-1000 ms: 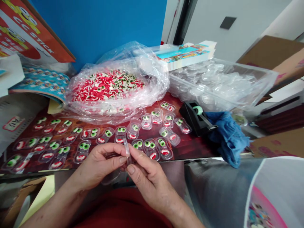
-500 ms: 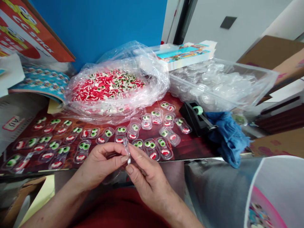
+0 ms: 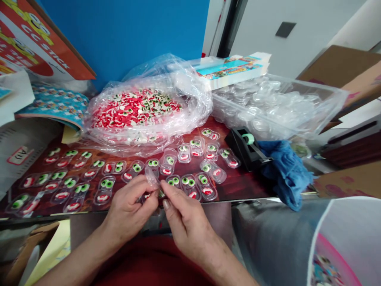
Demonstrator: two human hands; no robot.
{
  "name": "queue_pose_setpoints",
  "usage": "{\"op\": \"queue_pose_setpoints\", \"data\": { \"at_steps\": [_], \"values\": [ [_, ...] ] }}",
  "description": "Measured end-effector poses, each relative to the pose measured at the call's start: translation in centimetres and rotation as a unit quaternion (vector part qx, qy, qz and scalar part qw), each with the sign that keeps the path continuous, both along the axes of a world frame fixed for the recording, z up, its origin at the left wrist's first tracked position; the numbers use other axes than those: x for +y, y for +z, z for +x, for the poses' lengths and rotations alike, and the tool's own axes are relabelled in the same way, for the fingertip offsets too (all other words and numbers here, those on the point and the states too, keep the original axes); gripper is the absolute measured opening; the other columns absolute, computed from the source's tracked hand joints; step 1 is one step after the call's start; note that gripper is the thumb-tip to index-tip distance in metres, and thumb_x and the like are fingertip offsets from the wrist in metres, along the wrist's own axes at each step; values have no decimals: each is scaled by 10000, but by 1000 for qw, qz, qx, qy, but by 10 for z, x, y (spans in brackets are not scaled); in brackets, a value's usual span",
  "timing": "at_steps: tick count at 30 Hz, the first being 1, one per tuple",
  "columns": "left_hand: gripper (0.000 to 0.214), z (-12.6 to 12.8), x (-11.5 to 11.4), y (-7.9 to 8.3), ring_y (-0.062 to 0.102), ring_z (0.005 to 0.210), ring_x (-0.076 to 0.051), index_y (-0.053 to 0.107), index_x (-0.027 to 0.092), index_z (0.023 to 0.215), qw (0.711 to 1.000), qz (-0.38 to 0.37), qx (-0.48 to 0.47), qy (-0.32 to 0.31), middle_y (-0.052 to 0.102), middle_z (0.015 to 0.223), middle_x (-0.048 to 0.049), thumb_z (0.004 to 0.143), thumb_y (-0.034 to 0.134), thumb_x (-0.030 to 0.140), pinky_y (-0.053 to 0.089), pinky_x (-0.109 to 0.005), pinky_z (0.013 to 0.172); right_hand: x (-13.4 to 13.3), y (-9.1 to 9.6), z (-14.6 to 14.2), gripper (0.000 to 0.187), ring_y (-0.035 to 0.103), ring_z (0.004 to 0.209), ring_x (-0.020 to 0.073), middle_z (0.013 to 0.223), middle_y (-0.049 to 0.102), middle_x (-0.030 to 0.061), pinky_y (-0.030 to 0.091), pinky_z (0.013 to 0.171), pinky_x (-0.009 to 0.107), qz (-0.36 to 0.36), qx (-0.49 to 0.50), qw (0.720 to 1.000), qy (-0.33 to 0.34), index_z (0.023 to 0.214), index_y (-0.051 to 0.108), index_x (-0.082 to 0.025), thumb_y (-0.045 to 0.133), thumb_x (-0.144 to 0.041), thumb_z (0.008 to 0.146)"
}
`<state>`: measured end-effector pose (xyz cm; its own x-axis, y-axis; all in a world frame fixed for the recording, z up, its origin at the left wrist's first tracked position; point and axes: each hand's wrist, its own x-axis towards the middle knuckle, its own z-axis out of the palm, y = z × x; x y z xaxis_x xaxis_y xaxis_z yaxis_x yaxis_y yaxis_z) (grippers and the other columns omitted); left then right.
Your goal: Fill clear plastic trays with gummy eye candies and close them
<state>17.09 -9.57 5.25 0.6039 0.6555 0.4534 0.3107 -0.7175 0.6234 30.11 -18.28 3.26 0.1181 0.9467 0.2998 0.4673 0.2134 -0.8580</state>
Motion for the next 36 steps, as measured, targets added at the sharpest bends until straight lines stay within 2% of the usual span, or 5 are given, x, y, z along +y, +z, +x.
{"op": "queue_pose_setpoints", "data": {
  "at_steps": [5,14,23,32,36],
  "values": [
    [137,-1,0,-4,596,906,-211,614,138,715,995,86,42,-12,593,1110,-151,739,495,73,497,-349,791,5,-1,2,456,641,941,158,1108,654,7,533,840,294,-25,59,998,-19,1288,470,-308,499,-161,857],
    [75,0,-4,-16,610,905,-253,612,121,742,984,161,78,-12,645,1076,-160,744,537,117,513,-400,803,12,-4,4,460,657,759,134,903,702,-13,562,729,288,-114,220,969,-18,1288,469,-274,520,-223,834],
    [86,2,-10,-16,605,894,-261,607,108,744,984,153,86,-12,651,1036,-163,747,521,117,520,-428,791,10,-3,10,651,634,765,107,813,672,-20,516,660,223,-114,277,954,25,1395,240,-235,509,-170,806],
    [85,7,-15,-21,606,860,-265,591,120,763,983,146,109,14,645,1051,-156,763,506,124,536,-424,731,19,-1,-10,528,607,636,94,703,644,-37,494,605,203,-107,322,934,-109,1197,431,-203,494,-110,680],
    [139,10,-16,-20,615,862,-255,576,116,869,983,152,98,21,645,1071,-157,793,460,120,545,-410,720,17,-1,-14,561,601,609,87,688,633,-48,491,570,189,-68,292,945,-133,1250,393,-210,465,-109,703]
  ]
}}
